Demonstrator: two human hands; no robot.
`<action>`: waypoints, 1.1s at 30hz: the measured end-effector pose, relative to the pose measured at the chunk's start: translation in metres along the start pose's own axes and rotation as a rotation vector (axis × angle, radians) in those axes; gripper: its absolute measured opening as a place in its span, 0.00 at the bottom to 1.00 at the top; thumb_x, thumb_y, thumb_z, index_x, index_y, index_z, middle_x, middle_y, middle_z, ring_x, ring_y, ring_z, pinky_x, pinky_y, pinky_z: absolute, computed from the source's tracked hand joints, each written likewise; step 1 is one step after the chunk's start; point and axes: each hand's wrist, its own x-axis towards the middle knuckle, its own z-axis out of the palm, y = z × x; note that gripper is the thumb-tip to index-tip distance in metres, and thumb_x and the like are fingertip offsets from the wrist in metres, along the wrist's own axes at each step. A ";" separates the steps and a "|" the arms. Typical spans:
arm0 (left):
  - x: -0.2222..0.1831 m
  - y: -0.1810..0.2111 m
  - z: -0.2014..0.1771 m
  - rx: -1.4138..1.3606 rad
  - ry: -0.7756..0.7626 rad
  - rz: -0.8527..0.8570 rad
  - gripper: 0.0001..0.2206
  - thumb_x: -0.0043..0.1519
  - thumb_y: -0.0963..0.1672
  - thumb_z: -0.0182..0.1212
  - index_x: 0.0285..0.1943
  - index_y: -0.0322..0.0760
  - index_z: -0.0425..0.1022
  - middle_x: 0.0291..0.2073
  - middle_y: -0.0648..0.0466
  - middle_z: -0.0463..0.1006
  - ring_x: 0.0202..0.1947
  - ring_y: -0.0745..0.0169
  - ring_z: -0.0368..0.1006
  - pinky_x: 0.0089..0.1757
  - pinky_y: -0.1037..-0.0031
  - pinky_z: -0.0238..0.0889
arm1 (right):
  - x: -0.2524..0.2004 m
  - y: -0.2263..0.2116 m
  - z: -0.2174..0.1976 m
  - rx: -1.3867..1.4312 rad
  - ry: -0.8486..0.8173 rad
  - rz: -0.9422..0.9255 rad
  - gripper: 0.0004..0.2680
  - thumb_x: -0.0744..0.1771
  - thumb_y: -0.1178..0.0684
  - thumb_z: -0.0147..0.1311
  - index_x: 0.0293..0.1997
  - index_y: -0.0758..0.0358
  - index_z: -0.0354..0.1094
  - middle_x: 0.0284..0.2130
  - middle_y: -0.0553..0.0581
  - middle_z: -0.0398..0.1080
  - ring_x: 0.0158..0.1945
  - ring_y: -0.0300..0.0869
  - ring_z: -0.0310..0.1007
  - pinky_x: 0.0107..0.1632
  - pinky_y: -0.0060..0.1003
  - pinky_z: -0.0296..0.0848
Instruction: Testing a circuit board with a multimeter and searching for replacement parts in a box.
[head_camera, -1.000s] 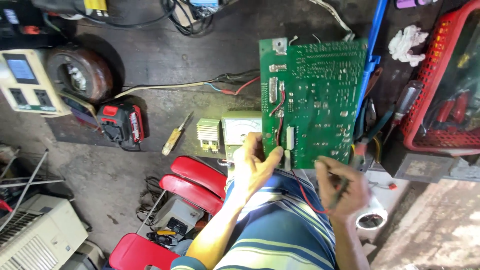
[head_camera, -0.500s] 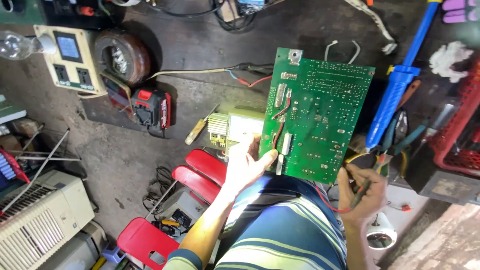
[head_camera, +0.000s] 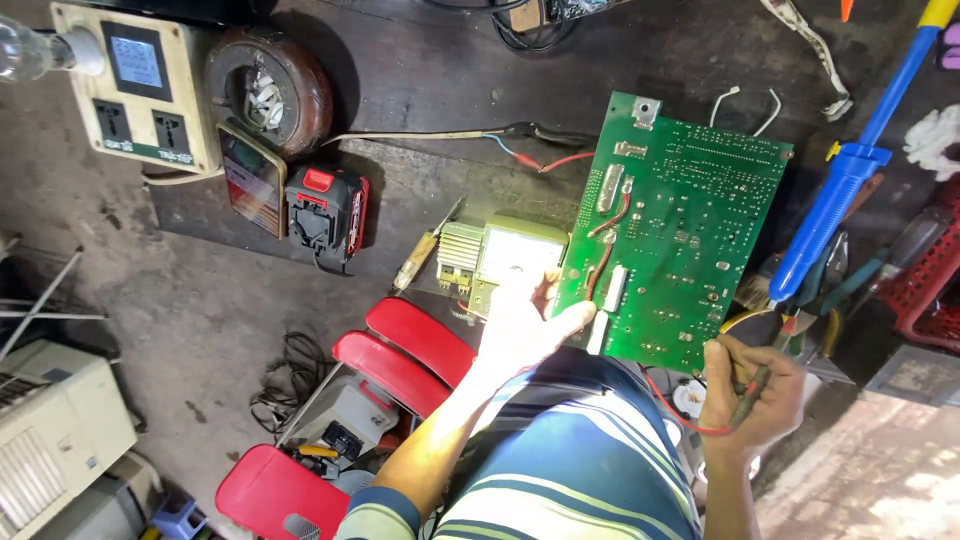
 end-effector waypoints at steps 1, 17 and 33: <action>0.001 -0.005 0.002 -0.006 -0.008 0.002 0.14 0.54 0.52 0.66 0.39 0.46 0.74 0.25 0.64 0.73 0.27 0.72 0.62 0.35 0.76 0.57 | 0.000 -0.002 0.001 -0.009 0.003 -0.002 0.11 0.69 0.70 0.64 0.51 0.78 0.62 0.41 0.76 0.75 0.39 0.53 0.79 0.44 0.38 0.81; -0.002 -0.016 0.003 -0.160 -0.035 0.008 0.15 0.55 0.46 0.70 0.48 0.39 0.76 0.34 0.56 0.80 0.33 0.69 0.68 0.40 0.75 0.63 | -0.023 -0.005 0.020 -0.090 0.194 0.072 0.10 0.70 0.64 0.66 0.46 0.71 0.62 0.37 0.68 0.76 0.44 0.53 0.81 0.49 0.36 0.77; -0.001 -0.014 -0.003 -0.312 -0.150 0.035 0.14 0.60 0.43 0.66 0.52 0.35 0.72 0.48 0.49 0.81 0.49 0.61 0.76 0.55 0.68 0.67 | -0.025 -0.021 0.018 -0.133 0.242 0.124 0.10 0.68 0.68 0.72 0.43 0.73 0.68 0.37 0.65 0.77 0.38 0.44 0.77 0.46 0.32 0.73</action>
